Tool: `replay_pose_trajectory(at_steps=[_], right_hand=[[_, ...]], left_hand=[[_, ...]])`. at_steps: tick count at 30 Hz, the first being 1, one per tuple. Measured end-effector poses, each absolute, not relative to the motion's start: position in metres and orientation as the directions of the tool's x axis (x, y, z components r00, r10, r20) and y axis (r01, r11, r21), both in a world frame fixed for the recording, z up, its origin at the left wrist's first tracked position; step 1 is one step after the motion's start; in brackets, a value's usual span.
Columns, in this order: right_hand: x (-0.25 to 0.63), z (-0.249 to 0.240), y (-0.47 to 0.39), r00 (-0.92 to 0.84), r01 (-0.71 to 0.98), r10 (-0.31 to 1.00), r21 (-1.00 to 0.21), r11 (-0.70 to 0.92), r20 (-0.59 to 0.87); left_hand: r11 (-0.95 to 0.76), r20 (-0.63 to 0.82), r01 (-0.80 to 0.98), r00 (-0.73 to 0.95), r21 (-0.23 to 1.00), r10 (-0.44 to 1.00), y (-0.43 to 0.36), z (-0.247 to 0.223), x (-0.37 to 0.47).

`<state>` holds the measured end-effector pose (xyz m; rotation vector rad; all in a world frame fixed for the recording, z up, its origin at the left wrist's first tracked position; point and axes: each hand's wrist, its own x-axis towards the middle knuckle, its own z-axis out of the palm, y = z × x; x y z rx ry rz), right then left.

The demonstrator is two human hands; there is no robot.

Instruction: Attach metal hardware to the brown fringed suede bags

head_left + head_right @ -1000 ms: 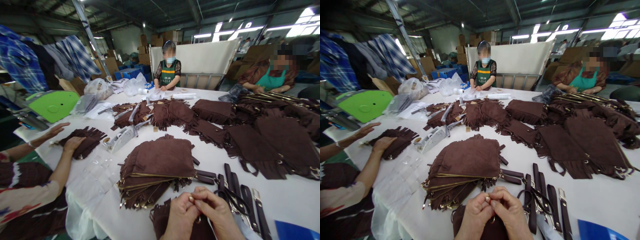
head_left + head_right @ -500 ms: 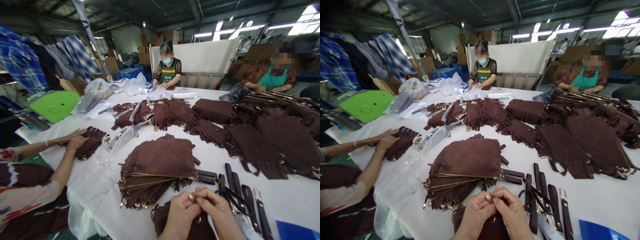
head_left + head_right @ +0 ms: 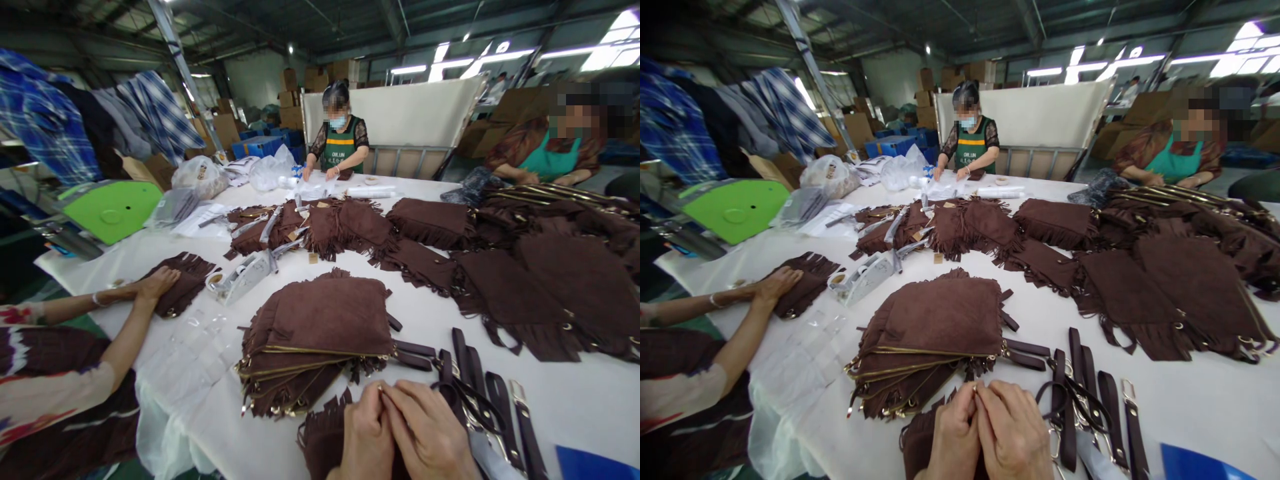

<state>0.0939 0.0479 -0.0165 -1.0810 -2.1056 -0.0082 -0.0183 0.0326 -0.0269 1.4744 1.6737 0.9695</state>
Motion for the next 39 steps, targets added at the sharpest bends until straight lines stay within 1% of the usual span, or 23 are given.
replay_pose_trajectory(at_steps=[2, 4, 6, 8, 12, 14, 19, 23, 26, 29, 31, 32, 34, 36, 39], right_hand=[[0.093, -0.017, 0.047, -0.358, 0.696, 0.693, -0.316, 0.645, 0.625], [0.093, -0.017, 0.046, -0.373, 0.688, 0.698, -0.322, 0.650, 0.611], [0.092, -0.016, 0.045, -0.386, 0.683, 0.698, -0.322, 0.656, 0.603], [0.091, -0.015, 0.045, -0.383, 0.677, 0.689, -0.321, 0.662, 0.615], [0.086, -0.014, 0.046, -0.304, 0.661, 0.675, -0.361, 0.657, 0.672], [0.084, -0.016, 0.045, -0.273, 0.651, 0.684, -0.393, 0.649, 0.677], [0.079, -0.013, 0.045, -0.179, 0.639, 0.768, -0.521, 0.566, 0.615], [0.075, -0.007, 0.048, -0.073, 0.610, 0.822, -0.627, 0.485, 0.565], [0.079, -0.012, 0.048, -0.028, 0.608, 0.883, -0.693, 0.387, 0.469], [0.088, -0.026, 0.048, -0.007, 0.630, 0.955, -0.740, 0.235, 0.297], [0.095, -0.033, 0.047, 0.006, 0.634, 0.980, -0.759, 0.150, 0.199], [0.097, -0.034, 0.046, 0.014, 0.632, 0.984, -0.764, 0.129, 0.178], [0.099, -0.032, 0.046, 0.033, 0.620, 0.979, -0.772, 0.138, 0.202], [0.098, -0.025, 0.046, 0.017, 0.593, 0.964, -0.779, 0.204, 0.265], [0.094, -0.012, 0.045, -0.093, 0.533, 0.930, -0.771, 0.349, 0.356]], left_hand=[[-0.076, 0.156, 0.550, -0.101, 0.832, 0.983, 0.030, -0.034, -0.017], [-0.192, 0.305, 0.607, -0.088, 0.772, 0.948, 0.029, -0.041, -0.016], [-0.245, 0.381, 0.641, -0.082, 0.728, 0.921, 0.028, -0.047, -0.015], [-0.248, 0.388, 0.651, -0.079, 0.717, 0.918, 0.028, -0.050, -0.014], [-0.221, 0.328, 0.594, -0.076, 0.773, 0.942, 0.028, -0.049, -0.014], [-0.198, 0.287, 0.550, -0.080, 0.811, 0.955, 0.027, -0.048, -0.014], [-0.019, 0.083, 0.444, -0.124, 0.896, 0.989, 0.025, -0.042, -0.016], [0.068, -0.029, 0.358, -0.112, 0.931, 0.993, 0.028, -0.033, -0.018], [0.120, -0.090, 0.324, -0.105, 0.938, 0.990, 0.029, -0.030, -0.021], [0.162, -0.136, 0.321, -0.103, 0.933, 0.985, 0.030, -0.027, -0.024], [0.212, -0.201, 0.263, -0.068, 0.941, 0.977, 0.031, -0.023, -0.026], [0.242, -0.237, 0.217, -0.049, 0.946, 0.970, 0.032, -0.021, -0.026], [0.297, -0.296, 0.117, -0.031, 0.948, 0.955, 0.034, -0.018, -0.025], [0.332, -0.332, 0.038, -0.022, 0.942, 0.943, 0.036, -0.015, -0.025], [0.345, -0.345, -0.045, -0.004, 0.938, 0.938, 0.037, -0.015, -0.024]])
